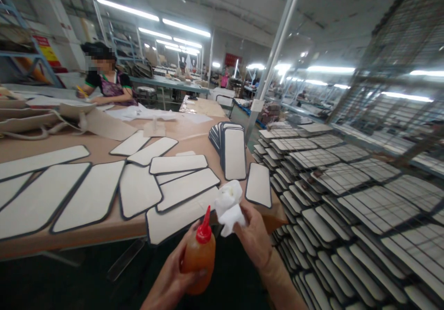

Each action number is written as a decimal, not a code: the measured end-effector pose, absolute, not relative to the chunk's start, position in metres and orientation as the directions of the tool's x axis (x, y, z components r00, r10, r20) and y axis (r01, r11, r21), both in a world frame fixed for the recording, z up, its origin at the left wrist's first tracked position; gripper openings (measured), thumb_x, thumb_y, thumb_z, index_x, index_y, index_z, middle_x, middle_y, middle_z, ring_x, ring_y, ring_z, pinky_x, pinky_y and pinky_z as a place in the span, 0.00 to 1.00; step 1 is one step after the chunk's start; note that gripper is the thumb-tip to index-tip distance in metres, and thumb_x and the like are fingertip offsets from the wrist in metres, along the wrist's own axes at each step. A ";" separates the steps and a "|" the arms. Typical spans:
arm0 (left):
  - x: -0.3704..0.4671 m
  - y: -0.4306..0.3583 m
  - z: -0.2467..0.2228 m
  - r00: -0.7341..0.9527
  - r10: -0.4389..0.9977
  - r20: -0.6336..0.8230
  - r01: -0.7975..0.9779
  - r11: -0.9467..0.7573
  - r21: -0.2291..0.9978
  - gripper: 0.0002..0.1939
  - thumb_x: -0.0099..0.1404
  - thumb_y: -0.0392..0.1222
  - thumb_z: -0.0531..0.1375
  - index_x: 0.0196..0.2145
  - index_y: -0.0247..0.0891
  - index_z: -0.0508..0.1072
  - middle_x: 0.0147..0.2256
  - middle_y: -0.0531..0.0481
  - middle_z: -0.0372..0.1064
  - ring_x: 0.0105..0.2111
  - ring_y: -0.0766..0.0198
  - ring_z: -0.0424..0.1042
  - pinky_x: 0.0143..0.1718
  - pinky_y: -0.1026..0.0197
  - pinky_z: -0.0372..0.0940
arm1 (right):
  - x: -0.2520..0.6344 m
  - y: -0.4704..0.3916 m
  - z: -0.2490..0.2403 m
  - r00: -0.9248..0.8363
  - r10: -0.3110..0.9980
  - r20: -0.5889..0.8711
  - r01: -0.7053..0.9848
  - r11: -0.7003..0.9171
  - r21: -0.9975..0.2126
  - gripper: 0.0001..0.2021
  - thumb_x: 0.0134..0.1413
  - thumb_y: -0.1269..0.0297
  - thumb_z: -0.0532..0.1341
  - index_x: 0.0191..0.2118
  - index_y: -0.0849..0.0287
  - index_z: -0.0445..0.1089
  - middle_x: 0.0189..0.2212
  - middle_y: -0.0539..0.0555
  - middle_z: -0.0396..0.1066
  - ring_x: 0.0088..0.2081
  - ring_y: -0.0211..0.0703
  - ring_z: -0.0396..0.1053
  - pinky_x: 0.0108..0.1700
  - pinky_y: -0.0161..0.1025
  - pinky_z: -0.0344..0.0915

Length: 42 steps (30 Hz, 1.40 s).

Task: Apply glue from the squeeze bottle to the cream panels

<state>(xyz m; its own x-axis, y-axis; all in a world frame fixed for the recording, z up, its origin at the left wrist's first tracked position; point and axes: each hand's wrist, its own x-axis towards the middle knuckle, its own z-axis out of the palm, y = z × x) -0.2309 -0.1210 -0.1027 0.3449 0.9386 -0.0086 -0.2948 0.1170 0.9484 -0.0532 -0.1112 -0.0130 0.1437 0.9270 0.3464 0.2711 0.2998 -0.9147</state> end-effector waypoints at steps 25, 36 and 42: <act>-0.215 -0.126 -0.099 0.244 0.970 -0.015 -0.411 0.118 0.904 0.40 0.42 0.37 0.68 0.55 0.39 0.65 0.57 0.46 0.60 0.60 0.44 0.51 0.59 0.53 0.51 | -0.095 -0.094 -0.048 0.204 0.880 0.428 0.039 0.430 -0.902 0.08 0.49 0.66 0.58 0.37 0.60 0.68 0.27 0.50 0.71 0.26 0.39 0.67 0.30 0.35 0.67; -0.206 -0.133 -0.109 0.131 0.989 -0.071 -0.448 0.123 0.886 0.41 0.42 0.40 0.68 0.55 0.40 0.63 0.58 0.47 0.59 0.59 0.45 0.54 0.58 0.55 0.51 | -0.110 -0.112 -0.020 0.286 0.811 0.510 0.238 0.455 -0.858 0.11 0.42 0.69 0.60 0.36 0.58 0.72 0.29 0.52 0.76 0.28 0.43 0.72 0.30 0.32 0.69; -0.224 -0.130 -0.084 -0.029 0.991 -0.133 -0.482 0.103 0.870 0.44 0.43 0.41 0.70 0.57 0.39 0.59 0.47 0.46 0.70 0.47 0.50 0.68 0.46 0.59 0.64 | -0.067 -0.101 -0.046 0.507 0.754 0.418 0.315 0.289 -0.904 0.13 0.40 0.65 0.63 0.35 0.63 0.73 0.32 0.58 0.76 0.35 0.51 0.73 0.38 0.41 0.69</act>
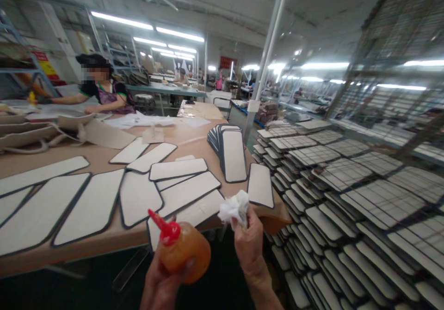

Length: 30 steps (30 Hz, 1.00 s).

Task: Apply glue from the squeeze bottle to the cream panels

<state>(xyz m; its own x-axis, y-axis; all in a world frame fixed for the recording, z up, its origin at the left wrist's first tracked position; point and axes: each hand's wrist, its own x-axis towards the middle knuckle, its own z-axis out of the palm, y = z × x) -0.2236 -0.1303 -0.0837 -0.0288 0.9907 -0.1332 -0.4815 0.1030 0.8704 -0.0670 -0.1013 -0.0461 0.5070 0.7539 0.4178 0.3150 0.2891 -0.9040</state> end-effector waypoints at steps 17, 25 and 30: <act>-0.224 -0.134 -0.067 0.536 0.842 0.052 -0.649 0.372 0.663 0.33 0.39 0.41 0.71 0.45 0.37 0.70 0.34 0.47 0.71 0.32 0.58 0.69 0.34 0.61 0.61 | -0.049 -0.122 -0.029 0.263 0.917 0.301 -0.030 0.320 -0.947 0.21 0.41 0.56 0.67 0.44 0.56 0.71 0.43 0.59 0.73 0.44 0.51 0.70 0.46 0.43 0.67; -0.219 -0.133 -0.081 0.484 0.875 0.002 -0.573 0.315 0.757 0.40 0.40 0.40 0.70 0.52 0.36 0.64 0.39 0.44 0.71 0.35 0.57 0.68 0.36 0.60 0.61 | -0.096 -0.121 0.006 0.056 0.912 0.406 0.270 0.377 -0.886 0.11 0.42 0.65 0.65 0.35 0.58 0.71 0.33 0.54 0.72 0.35 0.45 0.69 0.37 0.36 0.68; -0.221 -0.130 -0.091 0.415 0.910 -0.008 -0.482 0.227 0.846 0.33 0.43 0.42 0.68 0.49 0.36 0.66 0.36 0.48 0.71 0.32 0.60 0.68 0.32 0.64 0.61 | -0.104 -0.115 -0.001 0.065 0.906 0.419 0.356 0.371 -0.858 0.05 0.42 0.70 0.62 0.29 0.57 0.68 0.28 0.51 0.67 0.33 0.43 0.65 0.37 0.37 0.66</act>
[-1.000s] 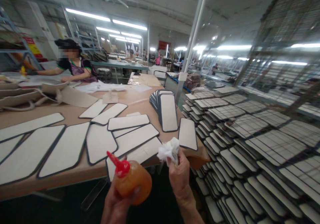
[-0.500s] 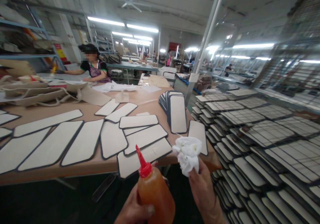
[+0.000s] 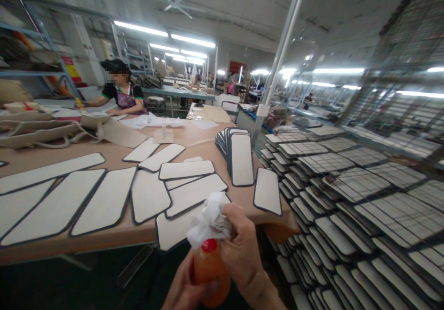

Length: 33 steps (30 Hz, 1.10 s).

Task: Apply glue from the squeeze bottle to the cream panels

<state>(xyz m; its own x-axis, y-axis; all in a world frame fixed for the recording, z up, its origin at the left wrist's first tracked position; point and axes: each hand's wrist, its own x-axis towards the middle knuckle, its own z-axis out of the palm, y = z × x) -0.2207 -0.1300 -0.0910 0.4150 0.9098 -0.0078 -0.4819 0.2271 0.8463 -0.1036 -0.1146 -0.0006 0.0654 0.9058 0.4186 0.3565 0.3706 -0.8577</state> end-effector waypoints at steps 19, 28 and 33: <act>-0.220 -0.125 -0.106 0.314 0.949 0.020 -0.470 0.137 0.872 0.38 0.45 0.42 0.67 0.55 0.38 0.63 0.47 0.45 0.69 0.43 0.50 0.69 0.43 0.58 0.63 | -0.100 -0.113 -0.018 -0.056 0.808 0.586 0.638 0.480 -0.602 0.07 0.38 0.71 0.56 0.30 0.57 0.61 0.28 0.52 0.63 0.31 0.44 0.61 0.34 0.40 0.63; -0.214 -0.134 -0.089 0.447 0.894 -0.032 -0.609 0.330 0.722 0.31 0.38 0.39 0.70 0.44 0.36 0.72 0.40 0.43 0.73 0.41 0.50 0.69 0.38 0.60 0.63 | -0.105 -0.122 -0.011 0.058 0.922 0.382 0.076 0.377 -0.923 0.08 0.41 0.64 0.63 0.32 0.59 0.70 0.25 0.50 0.70 0.24 0.40 0.66 0.26 0.33 0.64; -0.222 -0.135 -0.081 0.394 0.905 -0.162 -0.654 0.400 0.642 0.34 0.38 0.42 0.71 0.46 0.37 0.71 0.35 0.45 0.73 0.39 0.50 0.71 0.41 0.55 0.64 | -0.083 -0.118 -0.014 0.301 0.921 0.247 -0.268 0.331 -0.905 0.10 0.35 0.63 0.67 0.30 0.57 0.74 0.24 0.51 0.73 0.25 0.41 0.69 0.27 0.35 0.67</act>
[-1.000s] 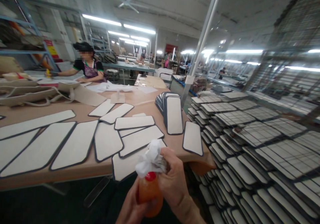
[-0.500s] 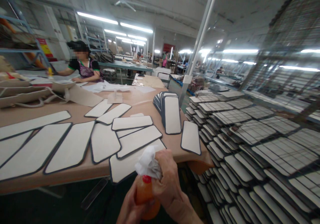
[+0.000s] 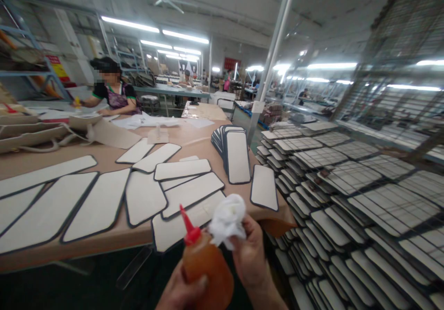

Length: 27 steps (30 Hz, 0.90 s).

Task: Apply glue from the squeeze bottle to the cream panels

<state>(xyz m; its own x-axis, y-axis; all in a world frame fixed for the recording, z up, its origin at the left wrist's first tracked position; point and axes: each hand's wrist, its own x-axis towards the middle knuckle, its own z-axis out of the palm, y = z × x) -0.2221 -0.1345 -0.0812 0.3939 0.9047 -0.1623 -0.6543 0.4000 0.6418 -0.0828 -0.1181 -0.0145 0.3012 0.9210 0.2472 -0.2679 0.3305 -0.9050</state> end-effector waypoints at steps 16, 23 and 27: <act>-0.222 -0.129 -0.082 0.311 0.950 0.003 -0.573 0.185 0.799 0.44 0.43 0.42 0.70 0.57 0.39 0.60 0.50 0.41 0.67 0.52 0.45 0.63 0.50 0.54 0.60 | -0.081 -0.133 -0.011 -0.204 0.836 0.509 0.619 0.513 -0.594 0.17 0.45 0.73 0.56 0.43 0.58 0.68 0.36 0.57 0.71 0.38 0.48 0.66 0.40 0.41 0.64; -0.226 -0.131 -0.086 0.348 0.938 -0.012 -0.566 0.220 0.794 0.45 0.39 0.40 0.71 0.56 0.40 0.61 0.48 0.44 0.68 0.50 0.47 0.64 0.50 0.55 0.60 | -0.083 -0.122 -0.017 -0.125 0.925 0.358 0.370 0.378 -0.849 0.08 0.51 0.68 0.55 0.36 0.59 0.71 0.29 0.54 0.70 0.30 0.43 0.64 0.32 0.38 0.63; -0.238 -0.128 -0.084 0.393 0.919 -0.026 -0.572 0.266 0.776 0.42 0.38 0.46 0.72 0.52 0.36 0.66 0.39 0.43 0.71 0.39 0.51 0.69 0.39 0.56 0.65 | -0.060 -0.113 -0.018 0.214 0.957 0.194 -0.108 0.220 -0.969 0.14 0.52 0.54 0.56 0.38 0.57 0.71 0.30 0.54 0.71 0.33 0.45 0.68 0.35 0.39 0.66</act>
<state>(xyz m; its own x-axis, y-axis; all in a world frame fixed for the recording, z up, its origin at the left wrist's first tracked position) -0.2383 -0.1276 -0.0836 0.3931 0.9191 -0.0257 -0.5715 0.2662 0.7762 -0.0601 -0.1128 -0.0181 0.2145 0.9574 0.1935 -0.1078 0.2202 -0.9695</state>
